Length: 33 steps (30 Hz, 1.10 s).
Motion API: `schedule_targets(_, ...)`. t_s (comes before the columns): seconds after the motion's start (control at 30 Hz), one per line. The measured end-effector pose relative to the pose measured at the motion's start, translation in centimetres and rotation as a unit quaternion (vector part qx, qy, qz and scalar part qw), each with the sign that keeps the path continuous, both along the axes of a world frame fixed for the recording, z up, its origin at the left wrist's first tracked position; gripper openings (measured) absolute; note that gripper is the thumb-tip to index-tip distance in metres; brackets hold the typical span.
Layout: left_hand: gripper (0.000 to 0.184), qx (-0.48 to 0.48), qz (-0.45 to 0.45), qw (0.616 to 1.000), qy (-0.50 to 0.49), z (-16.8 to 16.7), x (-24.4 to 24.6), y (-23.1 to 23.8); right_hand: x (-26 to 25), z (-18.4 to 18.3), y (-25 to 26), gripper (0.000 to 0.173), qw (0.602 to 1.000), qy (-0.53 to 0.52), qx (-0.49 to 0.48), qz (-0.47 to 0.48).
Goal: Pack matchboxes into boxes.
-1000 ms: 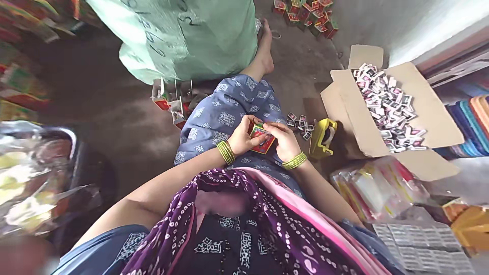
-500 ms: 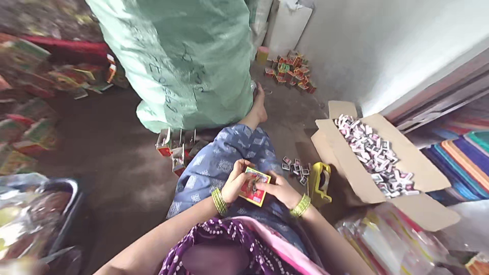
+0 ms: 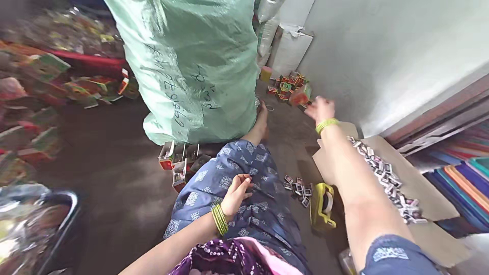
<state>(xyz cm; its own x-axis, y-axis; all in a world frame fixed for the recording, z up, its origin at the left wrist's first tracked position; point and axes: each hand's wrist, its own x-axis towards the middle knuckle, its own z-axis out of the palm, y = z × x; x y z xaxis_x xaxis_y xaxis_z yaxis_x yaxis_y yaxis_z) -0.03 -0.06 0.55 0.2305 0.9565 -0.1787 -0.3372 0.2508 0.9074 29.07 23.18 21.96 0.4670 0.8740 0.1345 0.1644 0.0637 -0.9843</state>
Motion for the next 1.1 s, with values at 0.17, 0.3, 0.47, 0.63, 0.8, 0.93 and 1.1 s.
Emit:
schedule_targets(0.17, 0.046, 0.033, -0.013, 0.999, 0.000, -0.2, -0.2, 0.1, -3.4, 1.1, -0.6, 0.057, 0.998, -0.010, 0.023, 0.064)
schedule_targets(0.3, 0.039, 0.116, 0.011, 0.993, 0.003, 0.2, -0.9, 0.2, -8.2, -7.9, -7.7, 0.046, 0.954, -0.152, -0.116, 0.233)
schedule_targets(0.47, 0.034, 0.232, 0.148, 0.955, 0.107, 2.5, -5.6, 2.0, -9.7, -19.1, -19.0, 0.046, 0.861, -0.253, -0.155, 0.413)
schedule_targets(0.63, 0.051, 0.114, 0.384, 0.882, 0.247, 0.3, -14.7, 3.5, -10.2, -23.6, -24.1, 0.031, 0.849, -0.386, -0.041, 0.360)
schedule_targets(0.8, 0.062, -0.024, 0.430, 0.828, 0.357, -3.3, -19.7, 3.3, -9.7, -24.6, -22.9, 0.025, 0.885, -0.315, 0.001, 0.342)
schedule_targets(0.93, 0.050, -0.037, 0.343, 0.826, 0.445, -4.8, -20.6, 3.3, -9.9, -24.7, -22.9, 0.025, 0.870, -0.351, 0.006, 0.347)
schedule_targets(1.1, 0.050, -0.018, 0.209, 0.773, 0.598, -3.8, -19.1, 4.0, -9.8, -24.5, -23.0, 0.023, 0.874, -0.355, 0.010, 0.333)
